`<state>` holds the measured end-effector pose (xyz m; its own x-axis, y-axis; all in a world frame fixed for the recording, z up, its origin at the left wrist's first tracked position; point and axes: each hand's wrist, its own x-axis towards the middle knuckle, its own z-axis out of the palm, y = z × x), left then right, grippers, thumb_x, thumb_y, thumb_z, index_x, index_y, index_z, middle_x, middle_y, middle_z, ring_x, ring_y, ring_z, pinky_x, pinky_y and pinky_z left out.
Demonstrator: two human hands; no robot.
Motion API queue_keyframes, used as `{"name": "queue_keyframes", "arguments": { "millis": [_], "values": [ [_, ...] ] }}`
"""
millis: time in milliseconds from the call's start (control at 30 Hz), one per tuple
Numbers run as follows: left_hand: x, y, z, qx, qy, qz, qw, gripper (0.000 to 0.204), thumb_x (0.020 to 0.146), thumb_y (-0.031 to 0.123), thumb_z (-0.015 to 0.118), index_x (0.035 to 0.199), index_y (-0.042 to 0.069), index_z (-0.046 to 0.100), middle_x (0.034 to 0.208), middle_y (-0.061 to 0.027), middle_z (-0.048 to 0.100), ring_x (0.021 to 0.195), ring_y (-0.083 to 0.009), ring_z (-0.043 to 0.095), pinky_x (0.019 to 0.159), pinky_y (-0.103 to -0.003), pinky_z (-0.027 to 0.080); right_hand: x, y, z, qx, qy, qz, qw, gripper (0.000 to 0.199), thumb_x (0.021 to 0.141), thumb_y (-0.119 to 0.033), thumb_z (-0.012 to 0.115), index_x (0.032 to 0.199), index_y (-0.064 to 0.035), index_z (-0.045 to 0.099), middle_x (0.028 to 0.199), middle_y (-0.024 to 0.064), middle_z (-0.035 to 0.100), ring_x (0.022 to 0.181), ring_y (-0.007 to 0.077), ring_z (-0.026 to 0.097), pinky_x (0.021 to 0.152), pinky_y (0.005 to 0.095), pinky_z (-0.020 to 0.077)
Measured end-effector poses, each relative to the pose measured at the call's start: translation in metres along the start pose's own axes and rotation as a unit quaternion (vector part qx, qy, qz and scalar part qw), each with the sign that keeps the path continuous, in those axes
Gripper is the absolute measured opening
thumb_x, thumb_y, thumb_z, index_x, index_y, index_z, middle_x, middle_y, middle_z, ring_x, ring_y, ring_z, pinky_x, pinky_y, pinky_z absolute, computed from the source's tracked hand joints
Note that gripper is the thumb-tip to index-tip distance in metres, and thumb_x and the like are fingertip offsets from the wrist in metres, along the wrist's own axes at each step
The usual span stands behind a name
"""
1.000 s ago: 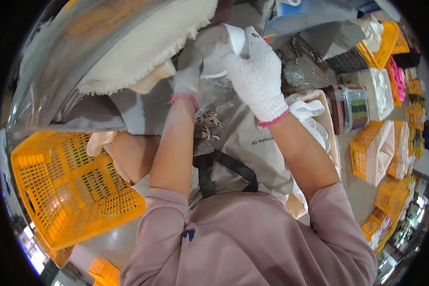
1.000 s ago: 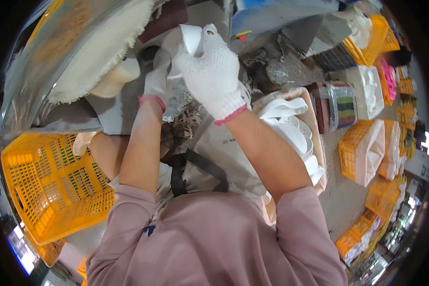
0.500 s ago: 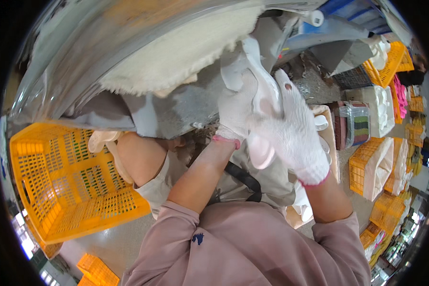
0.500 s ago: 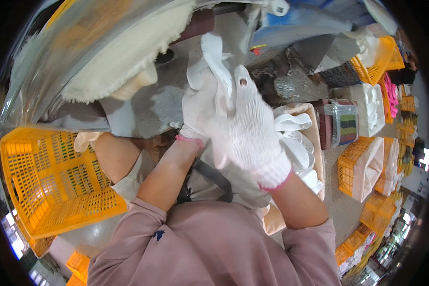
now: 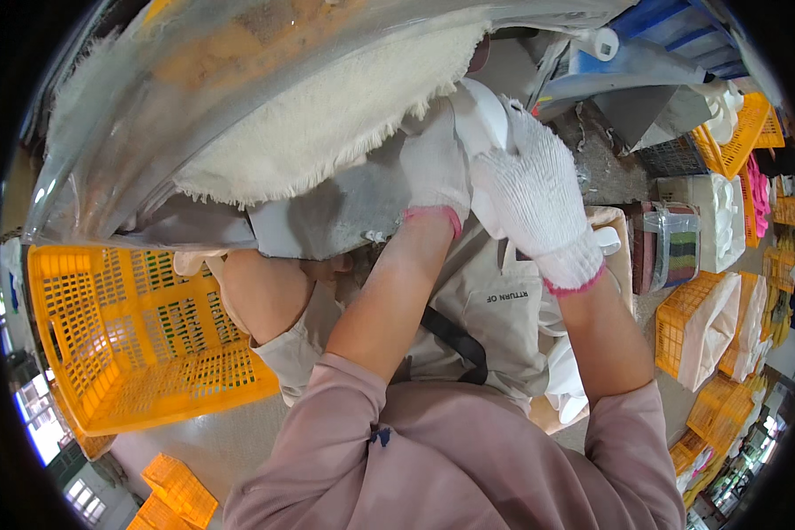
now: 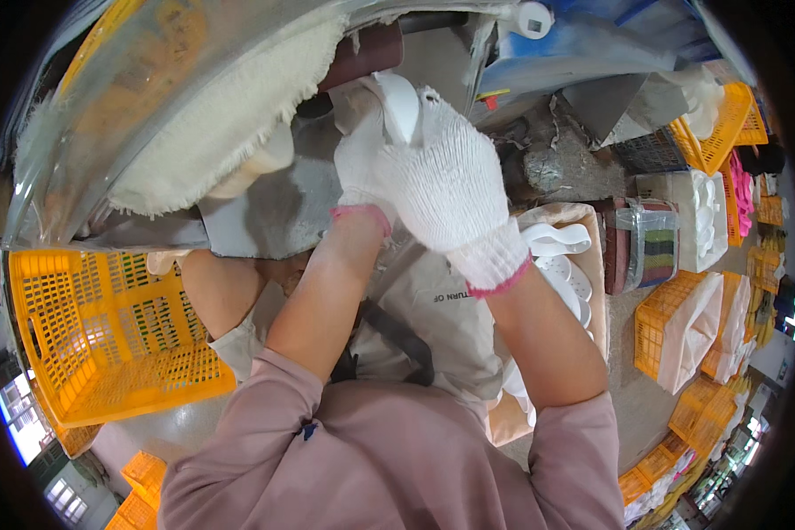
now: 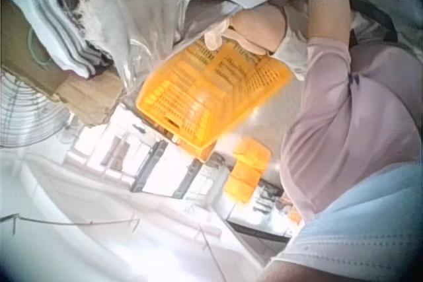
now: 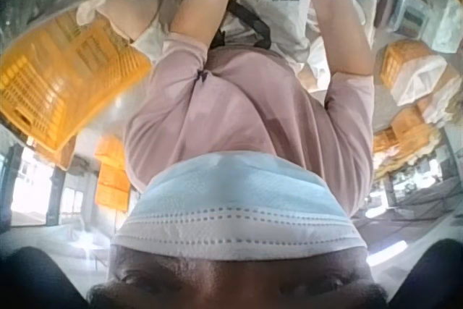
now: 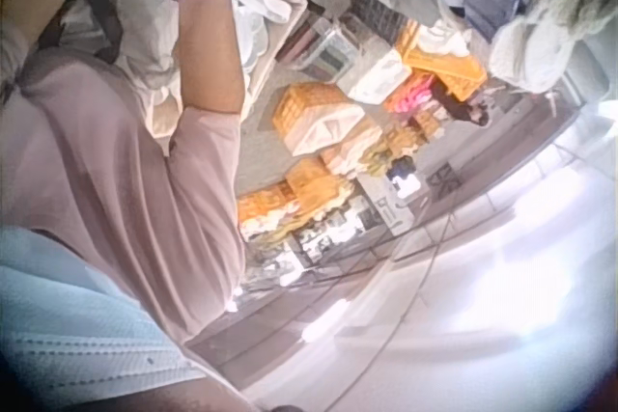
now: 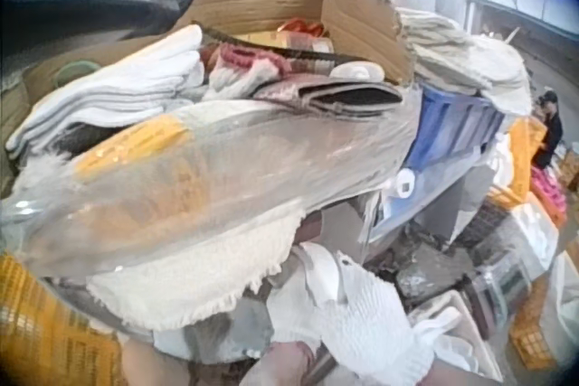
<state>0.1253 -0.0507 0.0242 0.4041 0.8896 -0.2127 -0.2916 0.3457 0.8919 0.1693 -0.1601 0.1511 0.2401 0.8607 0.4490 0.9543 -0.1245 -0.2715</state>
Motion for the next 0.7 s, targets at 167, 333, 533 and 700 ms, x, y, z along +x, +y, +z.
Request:
{"name": "queue_keyframes", "arguments": {
  "millis": [167,333,533,700],
  "values": [
    [0.019,-0.016,-0.014,0.611,-0.035,0.247,0.751,0.033,0.104,0.027,0.057,0.124,0.006,0.072,0.112,-0.0164,0.077,0.104,-0.0310,0.075,0.089,-0.040,0.059,0.018,0.021,0.022,-0.096,-0.078,-0.043,0.991,0.011,0.079,-0.014,0.071,0.087,-0.0054,0.073,0.098,0.0244,0.069,0.091,0.0402,0.071,0.074,0.0482,0.0613],
    [0.047,-0.020,-0.030,0.657,0.005,0.315,0.684,0.040,0.099,0.032,0.059,0.129,0.009,0.067,0.126,-0.0185,0.072,0.107,-0.0356,0.073,0.085,-0.044,0.061,0.050,0.005,0.033,-0.196,-0.197,-0.056,0.959,0.038,0.079,-0.017,0.075,0.116,-0.0078,0.074,0.105,0.0233,0.071,0.102,0.0400,0.071,0.085,0.0458,0.0599],
    [0.005,0.005,-0.076,0.181,-0.109,-0.113,0.971,0.037,0.106,0.029,0.059,0.134,0.005,0.067,0.122,-0.0114,0.073,0.107,-0.0265,0.071,0.091,-0.034,0.058,-0.054,-0.006,0.013,-0.144,-0.131,-0.036,0.980,0.079,0.080,-0.025,0.077,0.153,-0.0068,0.052,0.152,0.0217,0.054,0.134,0.0365,0.059,0.116,0.0491,0.0439],
    [-0.074,0.024,-0.104,-0.277,-0.183,-0.210,0.919,0.057,0.109,0.050,0.056,0.144,0.004,0.060,0.140,-0.0118,0.066,0.130,-0.0295,0.061,0.116,-0.046,0.046,-0.086,-0.037,-0.001,-0.113,-0.253,-0.148,0.950,0.065,0.081,-0.017,0.072,0.145,-0.0127,0.063,0.143,0.0094,0.065,0.121,0.0290,0.067,0.102,0.0477,0.0517]
  ]
}}
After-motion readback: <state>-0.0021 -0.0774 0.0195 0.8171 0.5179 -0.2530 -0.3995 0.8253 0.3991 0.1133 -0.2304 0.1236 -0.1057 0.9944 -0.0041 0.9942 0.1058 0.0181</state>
